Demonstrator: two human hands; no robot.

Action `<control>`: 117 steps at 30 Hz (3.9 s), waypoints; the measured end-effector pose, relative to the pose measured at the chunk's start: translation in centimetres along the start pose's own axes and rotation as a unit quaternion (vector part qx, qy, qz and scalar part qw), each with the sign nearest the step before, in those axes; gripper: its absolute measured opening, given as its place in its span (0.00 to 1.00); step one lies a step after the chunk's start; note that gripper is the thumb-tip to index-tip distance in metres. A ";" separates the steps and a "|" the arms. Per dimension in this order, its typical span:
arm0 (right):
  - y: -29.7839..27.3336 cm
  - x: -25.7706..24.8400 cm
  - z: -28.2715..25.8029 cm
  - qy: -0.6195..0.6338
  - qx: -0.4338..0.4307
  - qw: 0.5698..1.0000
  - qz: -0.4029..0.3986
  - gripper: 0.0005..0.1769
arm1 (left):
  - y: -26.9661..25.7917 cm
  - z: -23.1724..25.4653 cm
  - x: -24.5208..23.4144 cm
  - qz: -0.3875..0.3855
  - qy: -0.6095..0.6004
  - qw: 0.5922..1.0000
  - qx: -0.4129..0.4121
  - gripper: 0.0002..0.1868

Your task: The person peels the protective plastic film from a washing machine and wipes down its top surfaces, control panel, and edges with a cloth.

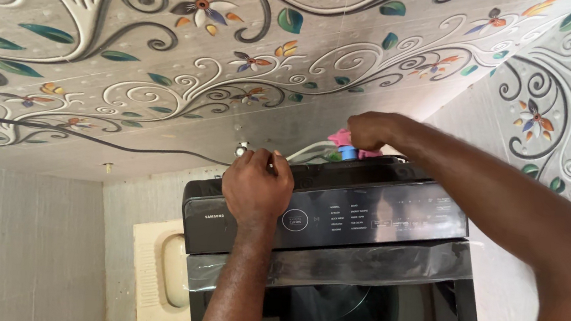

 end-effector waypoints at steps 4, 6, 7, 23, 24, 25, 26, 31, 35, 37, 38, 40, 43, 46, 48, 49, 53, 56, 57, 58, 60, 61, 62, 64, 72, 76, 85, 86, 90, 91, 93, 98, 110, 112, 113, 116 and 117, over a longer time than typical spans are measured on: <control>-8.2 -3.1 -2.3 -0.031 -0.036 0.999 -0.001 0.17 | -0.1 -0.1 0.1 0.011 0.005 1.000 0.009 0.11; -11.2 -4.5 -2.9 0.171 -0.111 0.979 0.012 0.14 | -0.1 0.1 -0.1 0.018 0.003 1.000 0.019 0.10; -11.8 -4.6 -3.2 0.173 -0.109 0.979 0.014 0.14 | -0.1 0.1 -0.2 0.017 0.003 1.000 0.017 0.11; -20.9 -2.7 5.4 0.134 0.088 0.986 0.054 0.25 | -0.2 -0.1 0.1 -0.009 0.028 1.000 0.001 0.14; -22.0 -2.2 5.9 0.152 0.106 0.980 0.076 0.24 | -0.3 -0.2 0.2 -0.011 0.026 1.000 0.000 0.14; -22.2 -1.2 6.0 0.152 0.109 0.980 0.075 0.24 | -0.2 -0.2 0.3 -0.004 0.034 0.999 0.001 0.14; -22.1 -0.3 5.7 0.184 0.051 0.969 0.155 0.24 | -0.2 -0.3 0.3 0.003 0.043 0.999 0.004 0.13; -20.1 5.1 4.0 0.184 -0.102 0.840 0.501 0.12 | -0.5 -0.1 0.3 0.008 0.051 0.999 0.009 0.14; -19.2 5.8 4.5 0.270 -0.061 0.798 0.535 0.11 | -0.2 1.6 0.3 0.005 0.138 0.988 0.063 0.10; -19.7 5.7 3.2 0.092 -0.088 0.817 0.562 0.10 | -0.6 4.1 1.2 -0.006 0.112 0.987 0.118 0.11; -19.7 5.7 2.9 0.095 -0.083 0.816 0.564 0.10 | -1.1 5.5 1.5 -0.008 0.091 0.983 0.157 0.14; -19.5 5.8 3.4 0.341 -0.026 0.769 0.539 0.11 | -1.9 8.3 4.5 -0.178 -0.004 0.979 0.099 0.19; -20.2 5.0 2.7 0.292 -0.024 0.775 0.560 0.12 | -2.8 12.2 8.7 -0.286 0.039 0.953 0.093 0.24; -19.5 5.6 3.0 0.328 -0.001 0.787 0.523 0.11 | -3.7 14.5 11.1 -0.304 0.044 0.933 0.187 0.23; -18.6 6.0 3.2 0.289 -0.033 0.778 0.557 0.12 | -3.2 13.8 11.3 -0.319 0.062 0.933 0.153 0.24; -18.5 6.6 3.2 0.247 -0.070 0.769 0.586 0.13 | -3.5 13.7 11.2 -0.325 0.063 0.931 0.156 0.24; -17.9 9.9 4.3 0.678 -0.286 0.489 0.468 0.15 | -3.6 14.1 10.3 -0.297 0.084 0.942 0.134 0.25; -20.2 13.0 4.8 0.619 -0.150 0.570 0.519 0.15 | -3.6 14.6 9.8 -0.280 0.099 0.949 0.110 0.25; -21.1 14.1 4.8 0.584 -0.102 0.628 0.505 0.13 | -3.6 14.7 9.6 -0.263 0.103 0.954 0.099 0.24; -21.9 14.8 5.1 0.542 -0.053 0.683 0.487 0.12 | -3.7 14.9 9.6 -0.263 0.103 0.954 0.099 0.24; -23.4 15.5 6.2 0.551 -0.092 0.695 0.452 0.12 | -3.8 14.8 9.4 -0.249 0.103 0.960 0.074 0.23; -23.7 15.7 6.4 0.559 -0.132 0.705 0.417 0.12 | -3.9 14.8 9.4 -0.251 0.103 0.960 0.075 0.23; -23.8 15.4 7.0 0.558 -0.132 0.705 0.417 0.12 | -3.9 14.9 9.2 -0.233 0.102 0.963 0.090 0.22; -24.7 13.9 8.4 0.504 -0.126 0.694 0.499 0.12 | -4.0 14.8 9.3 -0.217 0.102 0.965 0.105 0.21; -18.8 9.8 5.2 0.411 -0.142 0.650 0.624 0.16 | -4.1 14.1 9.8 -0.166 0.122 0.967 0.147 0.19; -17.9 12.4 6.5 0.396 -0.110 0.659 0.631 0.15 | -4.1 14.0 9.8 -0.181 0.106 0.970 0.125 0.18; -20.9 14.6 8.5 0.471 -0.032 0.788 0.395 0.13 | -4.2 14.4 9.5 -0.165 0.092 0.975 0.120 0.17; -20.0 13.5 7.8 0.531 -0.047 0.743 0.405 0.16 | -4.2 14.3 9.4 -0.162 0.098 0.974 0.127 0.17; -18.0 12.3 6.7 0.487 -0.165 0.661 0.546 0.14 | -4.2 14.0 9.7 -0.147 0.112 0.972 0.147 0.17; -17.5 13.5 7.0 0.490 -0.164 0.660 0.545 0.14 | -4.3 13.9 9.6 -0.149 0.114 0.971 0.147 0.17; -16.5 17.4 9.1 0.511 -0.038 0.731 0.452 0.16 | -4.2 13.9 9.7 -0.149 0.117 0.971 0.143 0.18; -16.3 22.0 11.0 0.447 -0.043 0.770 0.454 0.13 | -4.2 14.0 9.6 -0.145 0.111 0.971 0.152 0.17; -17.8 16.0 7.2 0.563 -0.089 0.654 0.497 0.11 | -4.4 14.0 9.7 -0.145 0.125 0.968 0.162 0.18; -18.0 17.3 7.5 0.641 -0.047 0.662 0.387 0.13 | -4.3 14.2 9.7 -0.152 0.134 0.966 0.160 0.19; -18.0 17.8 7.8 0.629 -0.045 0.686 0.363 0.15 | -4.2 14.6 9.8 -0.172 0.149 0.956 0.187 0.20; -17.0 20.0 8.9 0.587 -0.031 0.729 0.353 0.17 | -4.1 16.6 11.0 -0.246 0.122 0.927 0.255 0.20; -16.5 20.9 9.3 0.549 -0.025 0.752 0.363 0.18 | -4.4 17.6 11.8 -0.292 0.081 0.908 0.288 0.21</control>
Point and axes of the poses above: each hand's wrist, its own y-axis towards the middle knuckle, its own x-axis out of the palm, z = x × y, the point moved 4 cm from there along y, towards the middle knuckle, and after that the axes turned 5 degrees about -x, right-handed, at the moved point
